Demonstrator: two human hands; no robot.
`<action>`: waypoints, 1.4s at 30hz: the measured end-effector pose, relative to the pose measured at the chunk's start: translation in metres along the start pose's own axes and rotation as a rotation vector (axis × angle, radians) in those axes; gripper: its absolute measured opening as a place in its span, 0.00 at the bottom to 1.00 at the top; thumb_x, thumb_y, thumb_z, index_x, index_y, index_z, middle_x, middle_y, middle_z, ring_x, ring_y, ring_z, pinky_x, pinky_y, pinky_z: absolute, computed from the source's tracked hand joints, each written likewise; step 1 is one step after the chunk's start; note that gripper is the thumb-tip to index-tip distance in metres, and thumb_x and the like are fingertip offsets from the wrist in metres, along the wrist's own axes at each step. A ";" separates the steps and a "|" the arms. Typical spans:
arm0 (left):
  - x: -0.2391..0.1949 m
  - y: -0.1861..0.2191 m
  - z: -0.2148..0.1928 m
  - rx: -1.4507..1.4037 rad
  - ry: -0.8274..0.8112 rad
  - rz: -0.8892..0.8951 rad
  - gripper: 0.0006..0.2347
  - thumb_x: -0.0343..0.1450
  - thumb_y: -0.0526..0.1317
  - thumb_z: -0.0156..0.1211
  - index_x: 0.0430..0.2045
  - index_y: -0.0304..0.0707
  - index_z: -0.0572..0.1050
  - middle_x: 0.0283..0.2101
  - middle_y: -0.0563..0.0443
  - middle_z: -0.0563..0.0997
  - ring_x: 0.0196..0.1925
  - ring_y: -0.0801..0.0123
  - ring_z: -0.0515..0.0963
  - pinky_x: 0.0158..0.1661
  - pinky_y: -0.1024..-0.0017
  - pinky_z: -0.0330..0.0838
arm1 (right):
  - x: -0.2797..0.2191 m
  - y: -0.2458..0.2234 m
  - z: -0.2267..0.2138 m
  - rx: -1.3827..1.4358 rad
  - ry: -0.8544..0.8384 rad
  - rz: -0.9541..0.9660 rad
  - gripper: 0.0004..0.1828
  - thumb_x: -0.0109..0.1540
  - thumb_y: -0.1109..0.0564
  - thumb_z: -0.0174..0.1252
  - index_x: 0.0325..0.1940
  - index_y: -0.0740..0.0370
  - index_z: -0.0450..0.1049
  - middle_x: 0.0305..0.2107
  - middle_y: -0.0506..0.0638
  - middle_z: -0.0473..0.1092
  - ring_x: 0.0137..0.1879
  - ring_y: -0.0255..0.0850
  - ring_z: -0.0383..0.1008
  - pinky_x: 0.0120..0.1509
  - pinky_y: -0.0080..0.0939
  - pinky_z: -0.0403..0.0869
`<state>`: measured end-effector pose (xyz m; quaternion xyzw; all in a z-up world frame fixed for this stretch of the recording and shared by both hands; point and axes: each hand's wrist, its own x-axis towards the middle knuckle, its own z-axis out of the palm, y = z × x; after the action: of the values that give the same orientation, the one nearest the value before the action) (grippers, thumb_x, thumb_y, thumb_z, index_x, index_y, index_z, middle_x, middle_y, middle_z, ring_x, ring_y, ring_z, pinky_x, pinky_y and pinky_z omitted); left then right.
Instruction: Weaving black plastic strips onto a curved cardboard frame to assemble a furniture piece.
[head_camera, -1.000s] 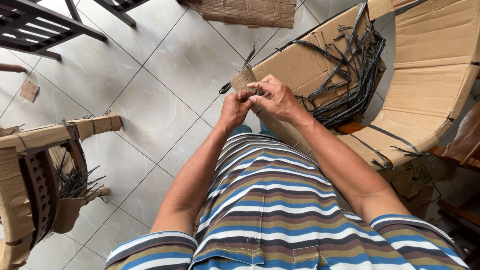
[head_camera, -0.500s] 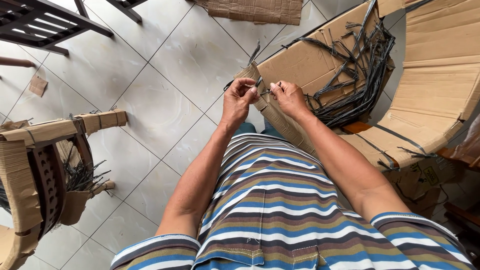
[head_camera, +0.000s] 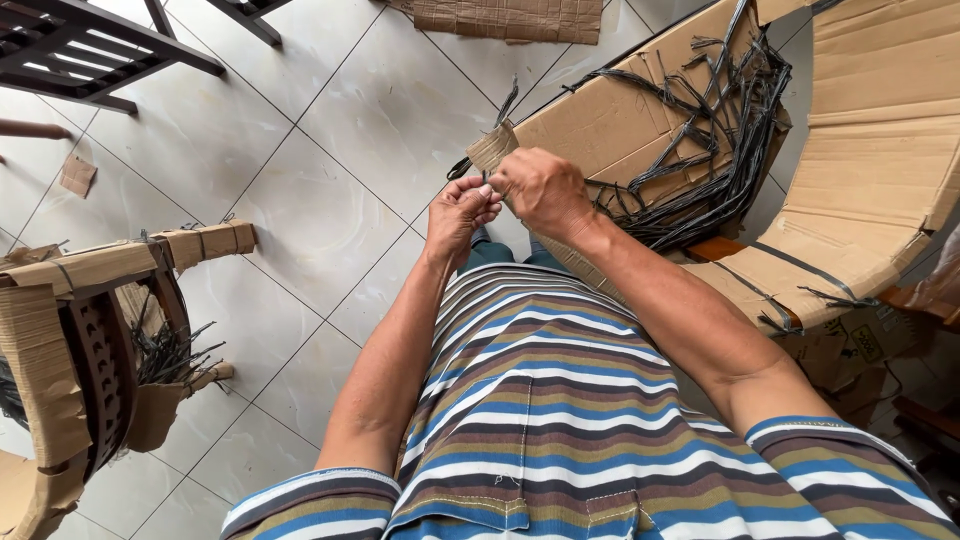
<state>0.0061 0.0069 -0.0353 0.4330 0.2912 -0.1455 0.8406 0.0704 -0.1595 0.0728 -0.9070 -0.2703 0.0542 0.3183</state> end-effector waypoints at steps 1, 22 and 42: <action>0.001 -0.004 -0.004 0.000 -0.002 0.000 0.13 0.71 0.33 0.67 0.47 0.32 0.71 0.33 0.39 0.86 0.31 0.63 0.89 0.33 0.74 0.87 | -0.001 0.000 0.005 -0.002 0.001 0.001 0.16 0.72 0.48 0.54 0.31 0.52 0.74 0.23 0.50 0.70 0.36 0.48 0.77 0.42 0.45 0.75; -0.004 0.008 0.003 -0.003 0.100 0.045 0.05 0.75 0.40 0.62 0.38 0.45 0.72 0.36 0.51 0.87 0.37 0.74 0.87 0.38 0.81 0.83 | -0.037 0.089 0.037 0.610 0.182 0.739 0.16 0.72 0.47 0.56 0.34 0.54 0.78 0.19 0.46 0.72 0.25 0.30 0.71 0.32 0.27 0.69; 0.031 0.031 0.033 0.934 -0.254 0.367 0.06 0.71 0.34 0.61 0.37 0.47 0.83 0.28 0.52 0.86 0.32 0.69 0.87 0.32 0.71 0.83 | -0.009 0.019 -0.002 0.376 0.187 0.201 0.12 0.70 0.54 0.62 0.34 0.60 0.76 0.23 0.57 0.69 0.33 0.52 0.74 0.38 0.46 0.70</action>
<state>0.0578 -0.0019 -0.0190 0.7849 0.0098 -0.1615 0.5981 0.0720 -0.1772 0.0624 -0.8551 -0.1332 0.0505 0.4985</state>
